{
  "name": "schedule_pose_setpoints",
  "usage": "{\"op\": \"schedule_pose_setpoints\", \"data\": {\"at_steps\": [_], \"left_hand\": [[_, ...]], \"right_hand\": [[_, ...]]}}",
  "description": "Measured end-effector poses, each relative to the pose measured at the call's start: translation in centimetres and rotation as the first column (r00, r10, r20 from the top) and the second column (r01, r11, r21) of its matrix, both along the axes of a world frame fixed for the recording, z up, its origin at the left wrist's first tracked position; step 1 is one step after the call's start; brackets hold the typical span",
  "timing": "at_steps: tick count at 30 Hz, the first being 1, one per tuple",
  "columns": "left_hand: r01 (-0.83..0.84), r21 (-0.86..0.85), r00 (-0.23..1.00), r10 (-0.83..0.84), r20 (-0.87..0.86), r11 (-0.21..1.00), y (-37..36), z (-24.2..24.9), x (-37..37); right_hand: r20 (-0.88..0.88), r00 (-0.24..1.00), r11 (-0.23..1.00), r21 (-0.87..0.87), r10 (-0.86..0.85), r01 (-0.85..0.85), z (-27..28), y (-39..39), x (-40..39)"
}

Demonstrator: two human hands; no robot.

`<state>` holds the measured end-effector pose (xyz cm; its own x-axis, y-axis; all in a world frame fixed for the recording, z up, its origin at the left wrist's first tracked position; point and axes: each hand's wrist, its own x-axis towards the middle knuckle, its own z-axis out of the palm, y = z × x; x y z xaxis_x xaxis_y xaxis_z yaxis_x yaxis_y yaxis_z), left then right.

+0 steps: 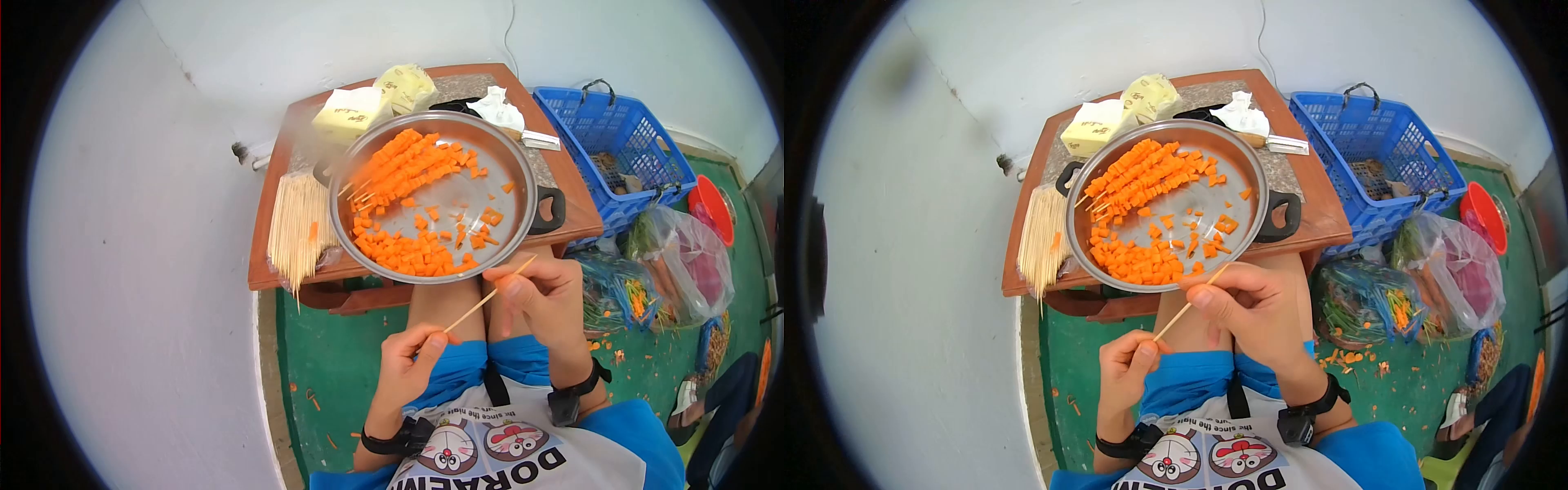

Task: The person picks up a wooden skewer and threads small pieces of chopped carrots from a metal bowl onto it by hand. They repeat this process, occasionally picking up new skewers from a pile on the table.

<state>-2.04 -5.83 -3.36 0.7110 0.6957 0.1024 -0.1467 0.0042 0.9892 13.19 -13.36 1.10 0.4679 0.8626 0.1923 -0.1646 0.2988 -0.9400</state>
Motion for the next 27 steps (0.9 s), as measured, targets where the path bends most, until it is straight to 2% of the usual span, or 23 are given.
{"op": "schedule_pose_setpoints", "data": {"at_steps": [2, 4, 5, 8, 10, 12, 14, 15, 16, 17, 19, 20, 21, 22, 23, 27], "left_hand": [[0.035, 0.1, 0.999, -0.033, -0.027, 0.994, 0.3, -0.6, -0.5], [-0.021, 0.102, 1.0, 0.023, -0.018, 0.995, 0.0, -0.3, -0.2], [-0.077, 0.103, 0.997, 0.078, -0.009, 0.992, -0.2, -0.1, -0.1], [-0.085, 0.162, 0.995, 0.092, -0.037, 0.983, 0.0, 0.4, -0.5], [-0.05, 0.184, 0.996, 0.063, -0.063, 0.982, 0.0, 0.8, -0.5], [-0.019, 0.205, 0.995, 0.038, -0.089, 0.979, 0.1, 0.9, -0.6], [0.028, 0.067, 0.998, -0.024, -0.066, 0.997, 0.3, 0.8, -0.8], [0.029, 0.067, 0.998, -0.024, -0.064, 0.997, 0.5, 0.5, -0.8], [0.165, -0.176, 0.986, -0.163, 0.027, 0.97, 0.8, 0.0, -0.7], [0.308, -0.394, 0.951, -0.271, 0.147, 0.866, 0.9, -0.3, -0.7], [0.331, -0.424, 0.941, -0.262, 0.213, 0.843, 0.8, 0.0, -0.2], [0.358, -0.449, 0.926, -0.252, 0.28, 0.819, 0.8, 0.2, 0.1], [0.356, -0.448, 0.927, -0.248, 0.283, 0.82, 0.4, 0.5, 0.4], [0.199, -0.312, 0.979, -0.17, 0.115, 0.929, 0.0, 1.0, 0.5], [0.053, -0.139, 0.997, -0.059, -0.043, 0.989, -0.1, 1.2, 0.5], [0.076, -0.101, 0.994, -0.084, -0.071, 0.992, -0.1, 1.2, 0.4]], "right_hand": [[-0.001, 0.999, 0.999, -0.007, -0.032, 0.032, -0.3, 0.1, 0.2], [-0.184, 0.979, 0.995, 0.058, 0.09, -0.081, -0.5, 0.2, 0.0], [-0.183, 0.979, 0.995, 0.056, 0.093, -0.084, -0.6, 0.3, -0.1], [-0.202, 0.979, 0.999, 0.014, 0.034, -0.032, -0.6, 0.5, -0.3], [-0.313, 0.948, 0.998, 0.006, 0.056, -0.057, -0.6, 0.6, 0.0], [-0.305, 0.949, 0.997, -0.009, 0.076, -0.083, -0.5, 0.5, 0.3], [-0.297, 0.95, 0.994, -0.025, 0.091, -0.103, -0.5, 0.3, 0.6], [-0.294, 0.948, 0.99, -0.028, 0.126, -0.14, -0.5, 0.2, 0.7], [-0.291, 0.943, 0.984, -0.032, 0.161, -0.178, -0.5, 0.1, 0.7], [-0.29, 0.943, 0.983, -0.032, 0.162, -0.179, -0.6, 0.4, 0.3], [-0.271, 0.901, 0.917, -0.12, 0.339, -0.381, -1.5, 1.1, -1.3], [-0.249, 0.927, 0.945, -0.098, 0.28, -0.312, -1.8, 1.2, -1.7], [-0.246, 0.927, 0.944, -0.099, 0.284, -0.316, -1.9, 1.2, -1.6], [-0.215, 0.945, 0.95, -0.14, 0.246, -0.279, -2.0, 1.2, -1.5], [-0.184, 0.961, 0.955, -0.177, 0.206, -0.239, -2.1, 1.1, -1.5], [-0.28, 0.946, 0.971, -0.125, 0.161, -0.203, -2.3, 0.7, -0.9]]}}
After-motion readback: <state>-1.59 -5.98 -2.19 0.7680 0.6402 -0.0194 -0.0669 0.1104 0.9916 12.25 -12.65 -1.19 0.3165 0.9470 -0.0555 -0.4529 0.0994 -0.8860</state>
